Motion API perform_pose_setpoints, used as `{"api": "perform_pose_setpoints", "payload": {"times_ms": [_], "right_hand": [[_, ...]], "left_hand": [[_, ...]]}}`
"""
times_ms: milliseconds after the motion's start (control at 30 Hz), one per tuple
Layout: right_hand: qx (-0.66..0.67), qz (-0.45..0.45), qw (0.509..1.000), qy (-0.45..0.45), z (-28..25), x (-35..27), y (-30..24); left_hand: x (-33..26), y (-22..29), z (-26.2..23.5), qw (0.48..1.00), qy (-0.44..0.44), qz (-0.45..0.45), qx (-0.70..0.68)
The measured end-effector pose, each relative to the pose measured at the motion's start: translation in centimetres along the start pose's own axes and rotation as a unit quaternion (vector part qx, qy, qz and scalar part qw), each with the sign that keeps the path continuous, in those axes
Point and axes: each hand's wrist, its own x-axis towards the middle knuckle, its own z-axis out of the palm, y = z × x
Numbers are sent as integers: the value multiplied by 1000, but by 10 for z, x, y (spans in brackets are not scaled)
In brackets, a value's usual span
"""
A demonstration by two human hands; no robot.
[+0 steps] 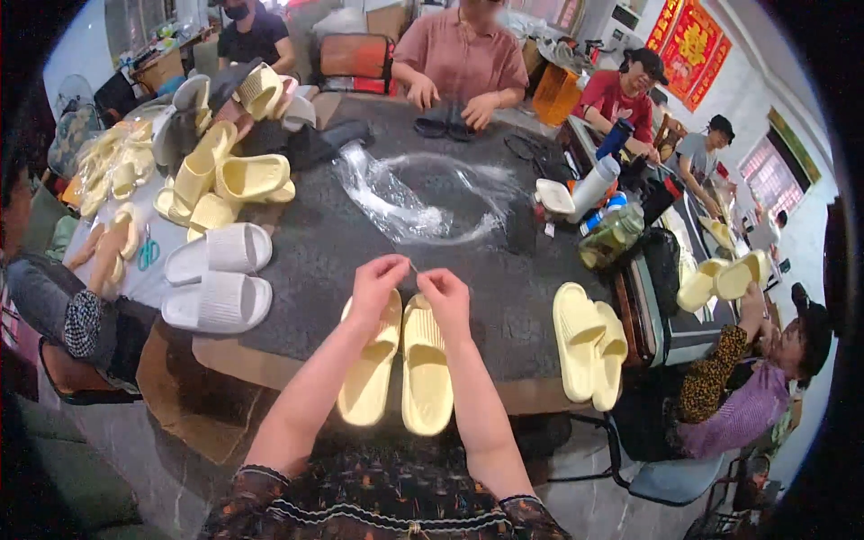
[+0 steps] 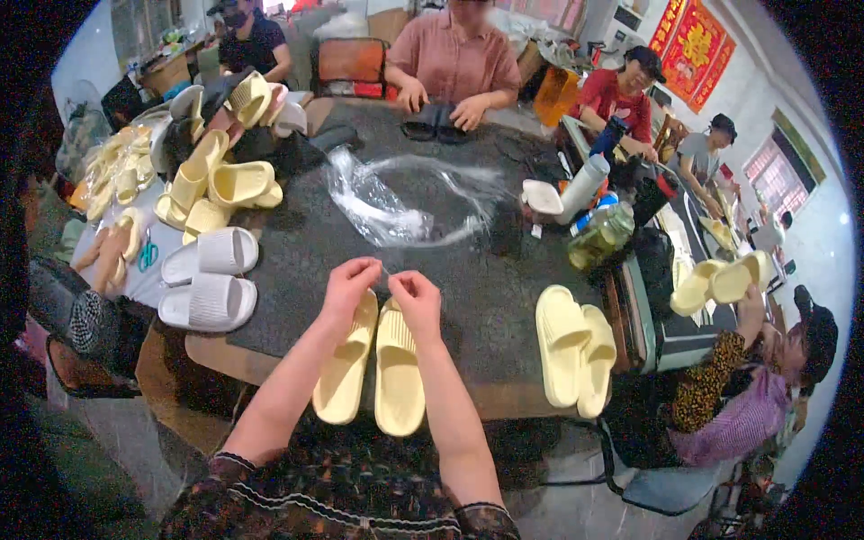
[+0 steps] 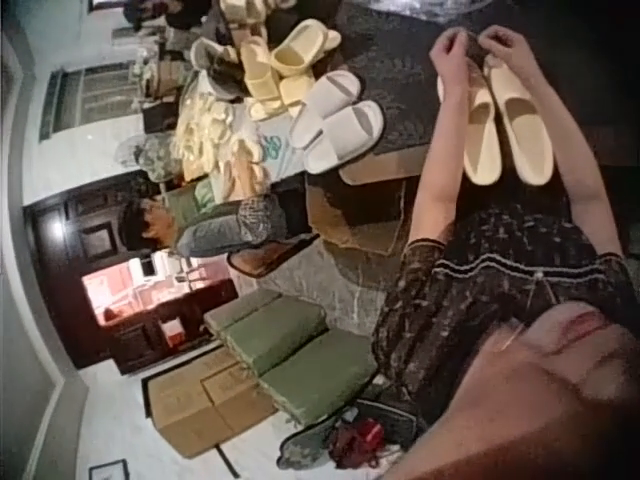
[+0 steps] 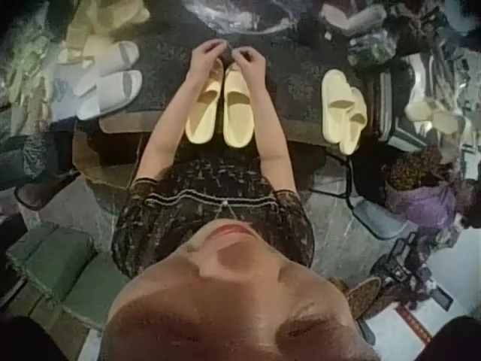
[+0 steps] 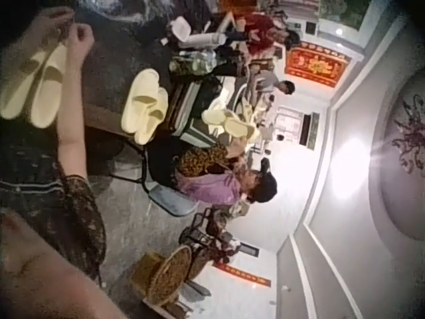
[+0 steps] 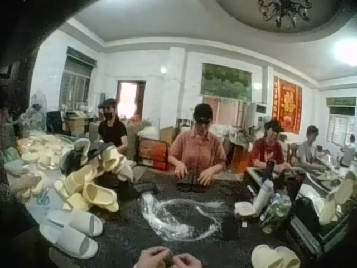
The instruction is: Inspecting and processing foam slippers at a manufacturing workstation.
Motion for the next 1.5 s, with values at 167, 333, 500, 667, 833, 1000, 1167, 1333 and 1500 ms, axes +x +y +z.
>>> {"api": "perform_pose_setpoints", "payload": {"times_ms": [167,333,500,667,833,1000,1167,1333,1500], "right_hand": [[27,16,999,1,0,0,-5],[2,2,1000,0,4,6,-3],[7,-10,1000,19,5,9,-3],[-11,-8,1000,0,-2,3,1],[-62,-12,998,-17,2,-5,1],[-52,-29,998,-7,4,-2,1],[-23,-45,999,12,1,4,7],[-23,-53,998,-2,4,9,5],[-40,-15,999,-13,-5,5,11]], "left_hand": [[5,-4,-2,999,-25,2,20],[13,-3,-7,999,-25,16,35],[18,-7,-5,997,-51,39,47],[12,-6,-5,994,-71,13,80],[0,3,-5,995,-64,-31,69],[4,5,-8,991,-61,-87,79],[10,-3,-4,990,-90,-58,87],[10,1,-7,990,-87,-45,101],[13,-14,-2,991,-102,-14,90]]}}
